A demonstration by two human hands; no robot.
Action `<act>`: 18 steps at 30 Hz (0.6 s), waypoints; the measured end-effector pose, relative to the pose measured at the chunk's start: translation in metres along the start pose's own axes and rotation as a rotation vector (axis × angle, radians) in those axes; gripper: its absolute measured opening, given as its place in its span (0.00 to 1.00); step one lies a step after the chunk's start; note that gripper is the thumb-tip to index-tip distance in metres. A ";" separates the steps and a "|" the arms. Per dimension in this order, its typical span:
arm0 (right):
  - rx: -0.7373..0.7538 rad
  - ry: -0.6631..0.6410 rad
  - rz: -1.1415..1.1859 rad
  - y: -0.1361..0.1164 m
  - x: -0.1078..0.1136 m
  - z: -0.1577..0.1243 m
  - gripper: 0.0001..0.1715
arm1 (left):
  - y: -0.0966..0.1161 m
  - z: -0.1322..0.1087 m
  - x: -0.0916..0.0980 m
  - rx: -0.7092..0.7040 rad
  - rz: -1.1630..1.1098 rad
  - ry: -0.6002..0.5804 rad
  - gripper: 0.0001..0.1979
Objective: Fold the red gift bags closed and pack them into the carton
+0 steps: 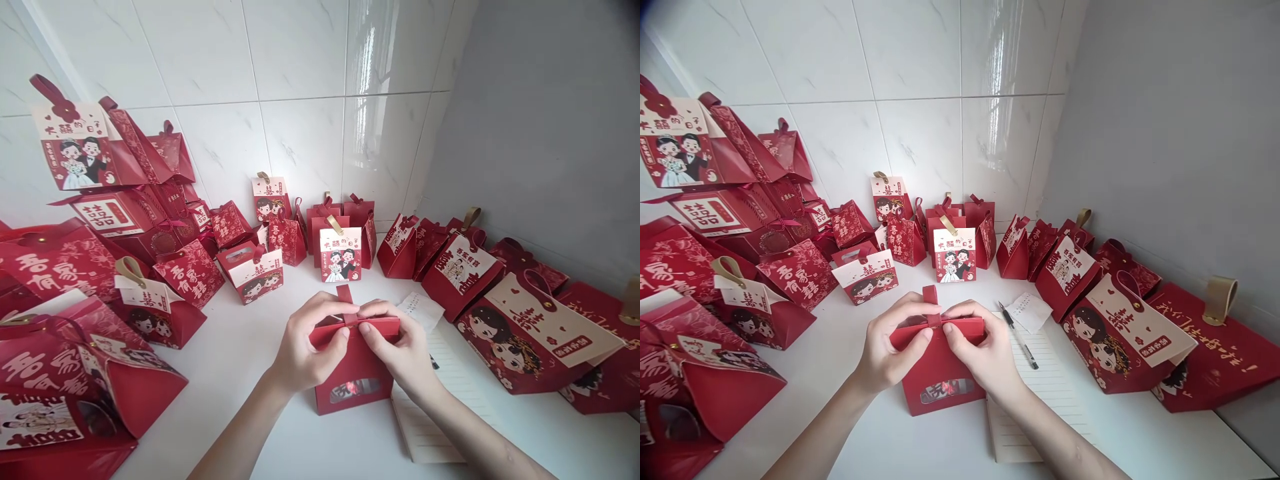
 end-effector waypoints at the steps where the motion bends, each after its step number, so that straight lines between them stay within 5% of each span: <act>1: 0.009 0.018 -0.015 -0.001 0.002 0.000 0.02 | -0.001 0.000 0.000 0.002 0.005 0.000 0.12; 12: -0.091 0.021 0.087 0.004 0.002 -0.002 0.09 | -0.026 -0.004 0.003 0.235 -0.015 0.033 0.30; 18: -0.135 0.036 0.078 0.006 0.002 -0.004 0.09 | -0.023 -0.004 0.005 0.202 0.010 0.076 0.26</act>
Point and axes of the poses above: each hand's wrist, its own z-axis towards the middle knuckle, its own x-axis out of the back of the hand, y = z × x, the point moved 10 cm from there along z, towards the middle knuckle, and after that the axes turned 7 degrees about y, right-handed, at the moved point
